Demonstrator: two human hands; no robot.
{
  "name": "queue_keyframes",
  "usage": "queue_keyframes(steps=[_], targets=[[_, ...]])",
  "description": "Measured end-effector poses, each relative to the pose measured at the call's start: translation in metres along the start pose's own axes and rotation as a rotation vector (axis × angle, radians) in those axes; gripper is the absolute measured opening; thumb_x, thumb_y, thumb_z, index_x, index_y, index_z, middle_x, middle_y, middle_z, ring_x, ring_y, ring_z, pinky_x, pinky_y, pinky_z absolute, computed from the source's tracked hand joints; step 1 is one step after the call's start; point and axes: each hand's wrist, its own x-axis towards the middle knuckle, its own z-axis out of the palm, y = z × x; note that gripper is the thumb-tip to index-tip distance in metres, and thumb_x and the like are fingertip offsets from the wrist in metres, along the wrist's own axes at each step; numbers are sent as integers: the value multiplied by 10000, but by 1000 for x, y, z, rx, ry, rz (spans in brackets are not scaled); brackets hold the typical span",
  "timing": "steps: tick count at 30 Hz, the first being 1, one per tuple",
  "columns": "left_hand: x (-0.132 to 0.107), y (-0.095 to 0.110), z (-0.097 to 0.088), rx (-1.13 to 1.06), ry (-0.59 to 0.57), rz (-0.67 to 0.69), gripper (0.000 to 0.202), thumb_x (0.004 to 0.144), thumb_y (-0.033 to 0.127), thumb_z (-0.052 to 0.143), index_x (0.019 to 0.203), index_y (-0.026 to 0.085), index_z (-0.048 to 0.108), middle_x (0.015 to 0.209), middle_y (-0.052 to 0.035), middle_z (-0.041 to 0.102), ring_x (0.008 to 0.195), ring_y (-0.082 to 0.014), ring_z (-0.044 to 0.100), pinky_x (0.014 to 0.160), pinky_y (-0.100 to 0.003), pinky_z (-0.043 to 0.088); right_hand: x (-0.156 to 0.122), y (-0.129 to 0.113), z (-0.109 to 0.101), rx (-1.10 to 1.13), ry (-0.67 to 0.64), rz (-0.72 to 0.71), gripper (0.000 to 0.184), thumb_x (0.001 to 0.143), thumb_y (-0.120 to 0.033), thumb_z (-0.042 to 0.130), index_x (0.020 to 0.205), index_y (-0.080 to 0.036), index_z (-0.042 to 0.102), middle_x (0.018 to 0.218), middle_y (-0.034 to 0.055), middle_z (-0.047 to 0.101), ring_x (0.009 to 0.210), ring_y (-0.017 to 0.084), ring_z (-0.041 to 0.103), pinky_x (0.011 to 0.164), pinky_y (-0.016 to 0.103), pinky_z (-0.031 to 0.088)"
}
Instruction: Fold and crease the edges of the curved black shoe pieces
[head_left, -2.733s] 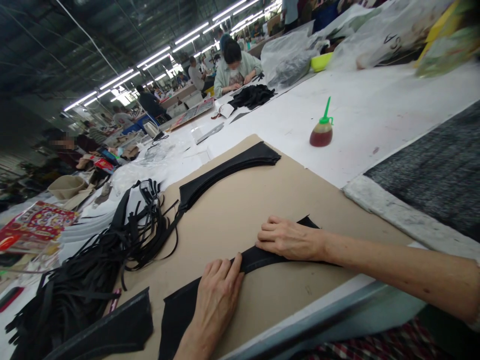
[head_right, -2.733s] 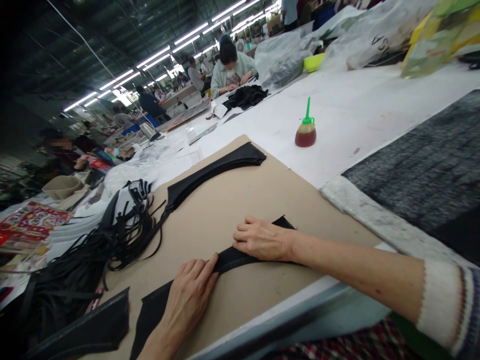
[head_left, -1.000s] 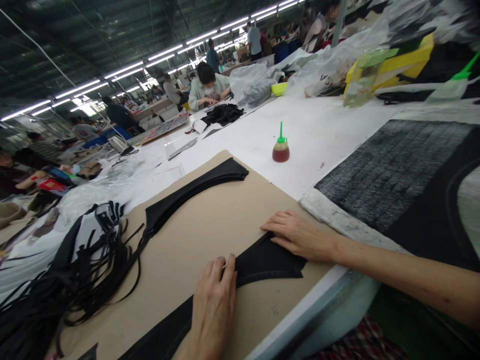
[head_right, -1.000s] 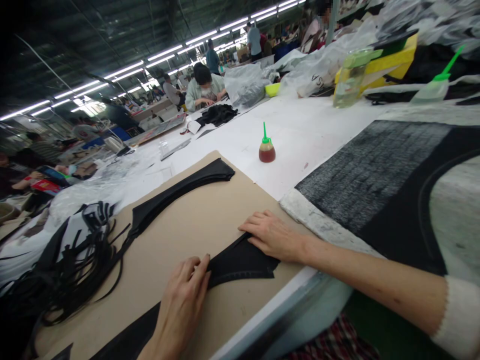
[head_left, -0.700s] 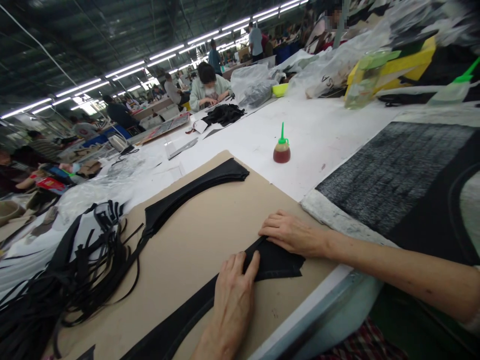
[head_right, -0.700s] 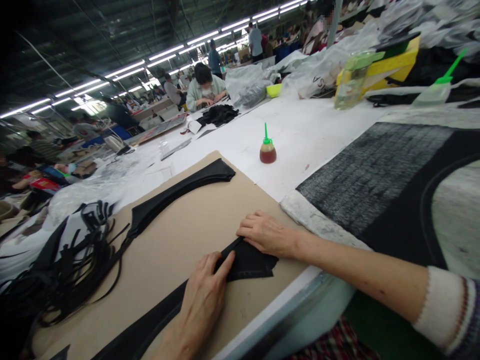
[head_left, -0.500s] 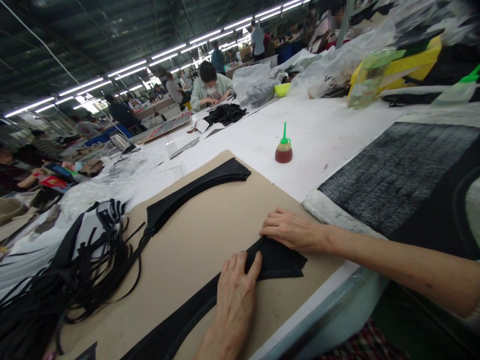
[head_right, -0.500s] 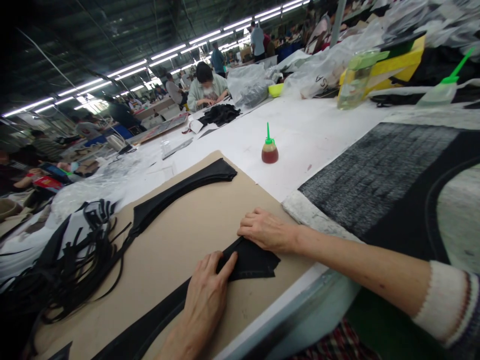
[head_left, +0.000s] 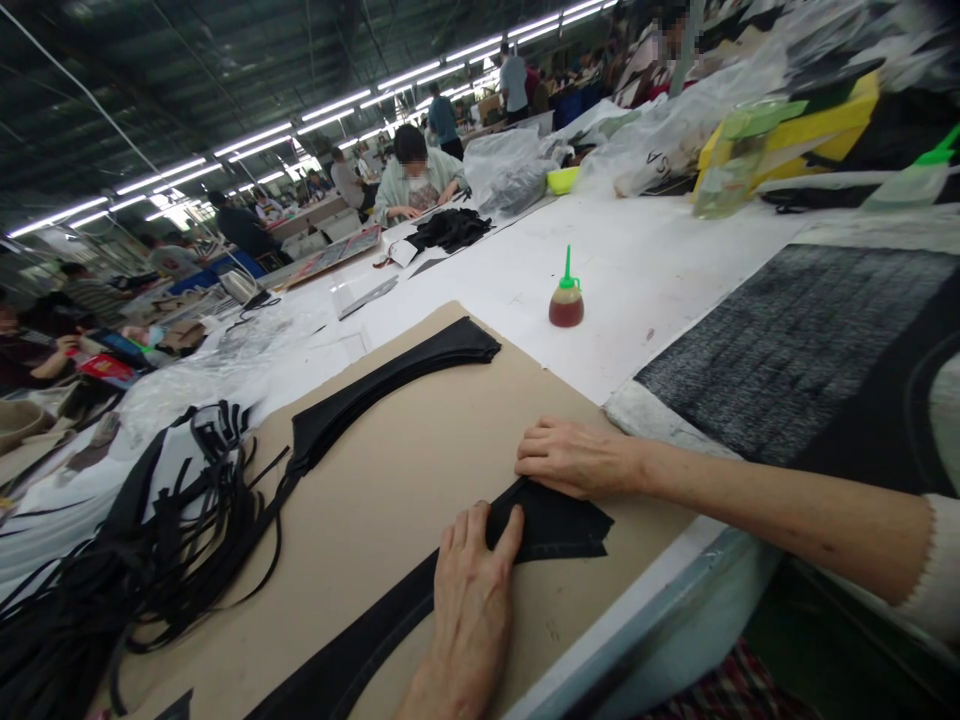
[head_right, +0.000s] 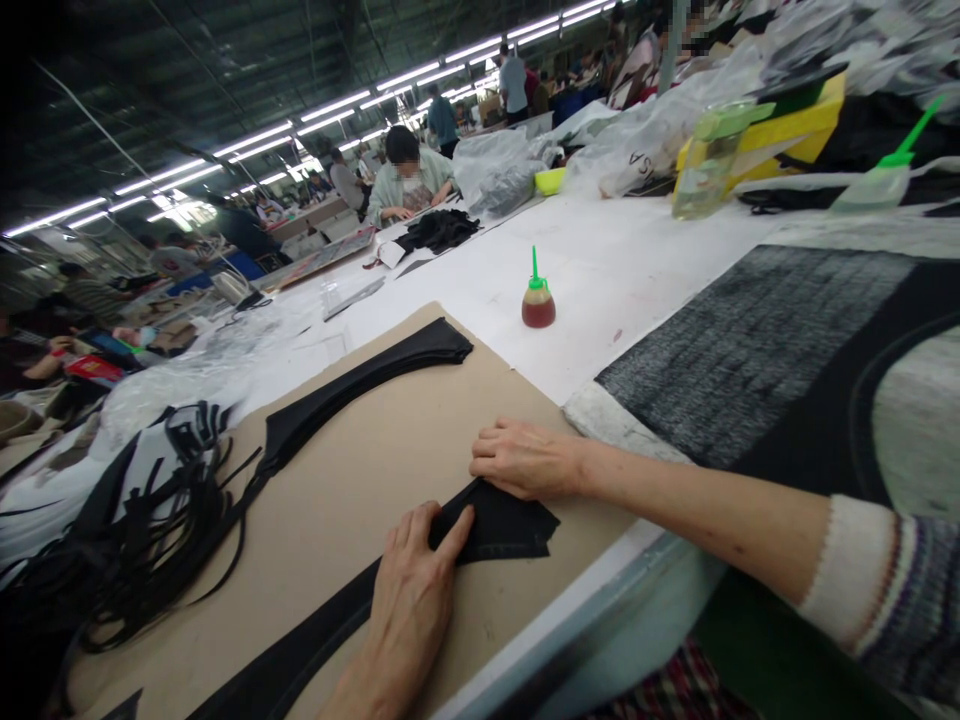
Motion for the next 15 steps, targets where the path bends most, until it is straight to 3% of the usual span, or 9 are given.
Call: queue_keyframes(steps=[7, 15], targets=[[-1, 3, -5, -1, -56, 9, 573, 805, -11, 510, 1302, 272, 539, 1011, -75, 598, 856, -225, 559, 722, -360, 495, 6, -1, 0, -25, -10, -26, 103, 931, -169, 478, 873, -177, 563, 862, 29, 582, 798, 159, 505, 688, 311, 310], [-2, 11, -4, 11, -54, 19, 549, 806, 13, 560, 1322, 196, 518, 991, -64, 609, 890, -235, 550, 776, -386, 486, 14, 0, 16, -88, 34, -49, 175, 957, -165, 451, 797, -169, 522, 817, 20, 563, 736, 153, 469, 650, 299, 293]])
